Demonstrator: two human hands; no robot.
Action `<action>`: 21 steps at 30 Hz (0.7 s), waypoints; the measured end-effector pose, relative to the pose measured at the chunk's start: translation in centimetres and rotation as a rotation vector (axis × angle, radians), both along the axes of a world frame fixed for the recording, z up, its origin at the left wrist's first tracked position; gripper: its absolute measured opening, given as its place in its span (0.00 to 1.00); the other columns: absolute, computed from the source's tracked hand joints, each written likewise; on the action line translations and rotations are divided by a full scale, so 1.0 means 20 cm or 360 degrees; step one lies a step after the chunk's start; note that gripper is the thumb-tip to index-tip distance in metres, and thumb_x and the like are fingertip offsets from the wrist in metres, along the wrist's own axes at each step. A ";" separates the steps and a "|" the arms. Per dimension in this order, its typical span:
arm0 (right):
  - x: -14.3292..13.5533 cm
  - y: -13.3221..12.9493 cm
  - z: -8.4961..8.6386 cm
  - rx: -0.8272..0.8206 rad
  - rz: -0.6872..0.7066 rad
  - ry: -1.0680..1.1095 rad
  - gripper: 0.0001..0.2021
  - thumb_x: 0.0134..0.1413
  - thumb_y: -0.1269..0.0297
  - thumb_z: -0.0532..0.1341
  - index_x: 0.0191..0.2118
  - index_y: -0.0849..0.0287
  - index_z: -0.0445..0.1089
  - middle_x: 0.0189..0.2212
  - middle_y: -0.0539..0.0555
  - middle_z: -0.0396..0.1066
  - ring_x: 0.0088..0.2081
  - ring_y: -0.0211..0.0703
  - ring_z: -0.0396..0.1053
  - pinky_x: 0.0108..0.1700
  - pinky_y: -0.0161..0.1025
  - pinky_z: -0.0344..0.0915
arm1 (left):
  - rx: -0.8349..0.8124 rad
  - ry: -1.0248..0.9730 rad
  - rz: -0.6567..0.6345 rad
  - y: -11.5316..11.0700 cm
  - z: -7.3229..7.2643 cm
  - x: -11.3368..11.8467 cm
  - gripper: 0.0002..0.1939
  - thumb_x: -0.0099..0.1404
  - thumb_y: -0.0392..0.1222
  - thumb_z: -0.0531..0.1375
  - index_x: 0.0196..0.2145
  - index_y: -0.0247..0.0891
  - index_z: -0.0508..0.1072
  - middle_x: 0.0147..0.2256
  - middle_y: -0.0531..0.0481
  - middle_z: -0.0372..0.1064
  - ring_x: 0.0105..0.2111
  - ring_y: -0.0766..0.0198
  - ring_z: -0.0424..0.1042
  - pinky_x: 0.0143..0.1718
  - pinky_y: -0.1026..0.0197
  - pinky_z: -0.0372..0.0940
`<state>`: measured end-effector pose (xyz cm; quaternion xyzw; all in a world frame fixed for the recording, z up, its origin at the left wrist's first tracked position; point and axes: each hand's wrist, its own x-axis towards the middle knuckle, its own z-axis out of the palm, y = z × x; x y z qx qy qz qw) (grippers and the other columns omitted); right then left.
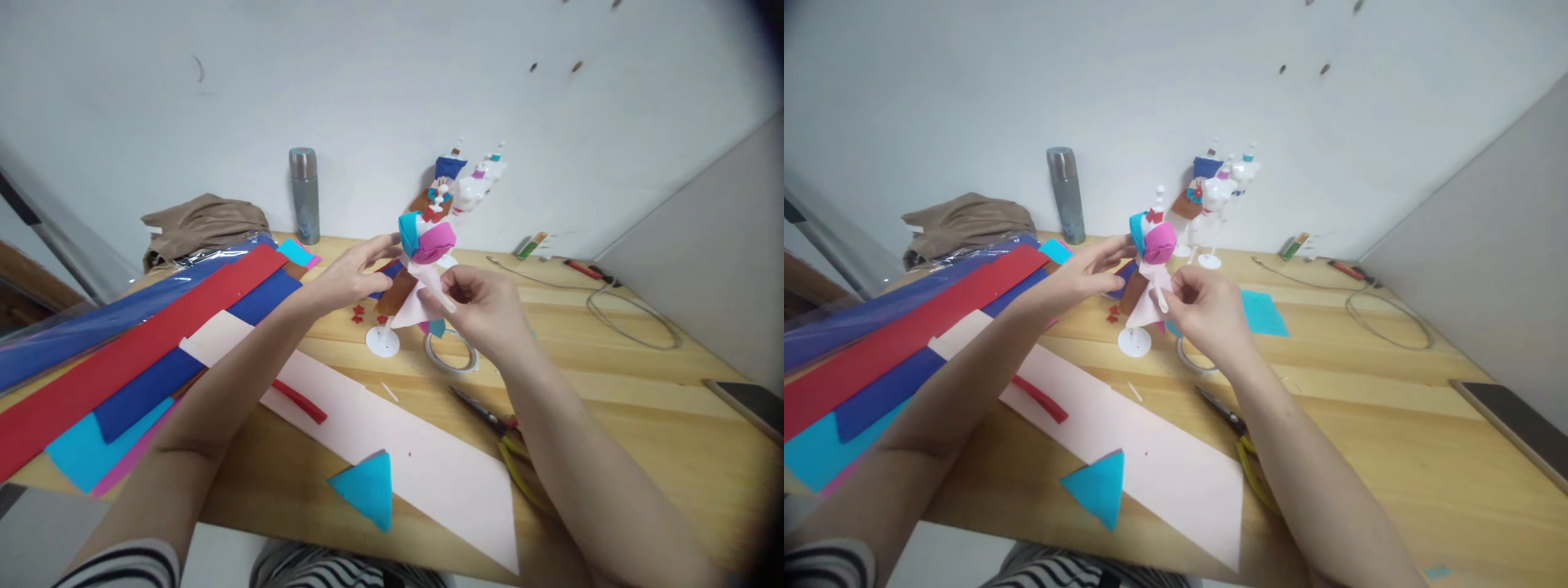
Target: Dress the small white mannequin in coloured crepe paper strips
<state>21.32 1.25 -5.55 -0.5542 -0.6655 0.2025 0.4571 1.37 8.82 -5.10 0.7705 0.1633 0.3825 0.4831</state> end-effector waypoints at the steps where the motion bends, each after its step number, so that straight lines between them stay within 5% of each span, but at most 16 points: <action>1: 0.00 0.00 0.00 0.0003 -0.0007 -0.0014 0.15 0.49 0.56 0.67 0.21 0.55 0.63 0.18 0.48 0.61 0.22 0.37 0.56 0.25 0.38 0.52 | -0.0024 0.0002 -0.0004 0.00 0.00 0.00 0.31 0.50 0.37 0.60 0.53 0.46 0.77 0.58 0.51 0.74 0.64 0.47 0.67 0.68 0.47 0.58; 11: -0.03 0.00 -0.01 0.0023 -0.0121 -0.0098 0.17 0.52 0.55 0.65 0.20 0.53 0.59 0.17 0.49 0.60 0.22 0.39 0.57 0.26 0.39 0.50 | 0.0018 0.0115 0.0074 -0.07 0.04 0.00 0.26 0.54 0.37 0.62 0.52 0.43 0.77 0.57 0.48 0.74 0.62 0.48 0.70 0.67 0.47 0.61; 18: -0.05 0.00 0.00 0.0026 -0.0178 -0.0152 0.19 0.52 0.53 0.65 0.20 0.53 0.59 0.17 0.49 0.62 0.22 0.39 0.57 0.26 0.39 0.50 | 0.0101 0.0168 0.0216 -0.06 -0.01 0.02 0.32 0.55 0.43 0.68 0.57 0.37 0.71 0.56 0.42 0.74 0.59 0.50 0.71 0.60 0.53 0.66; 21: -0.05 0.00 0.00 0.0038 -0.0165 -0.0150 0.18 0.51 0.54 0.65 0.20 0.54 0.59 0.16 0.48 0.61 0.22 0.38 0.56 0.26 0.38 0.50 | 0.0120 0.0166 0.0333 -0.05 -0.03 0.04 0.27 0.57 0.45 0.67 0.52 0.34 0.71 0.51 0.42 0.75 0.53 0.51 0.74 0.55 0.53 0.68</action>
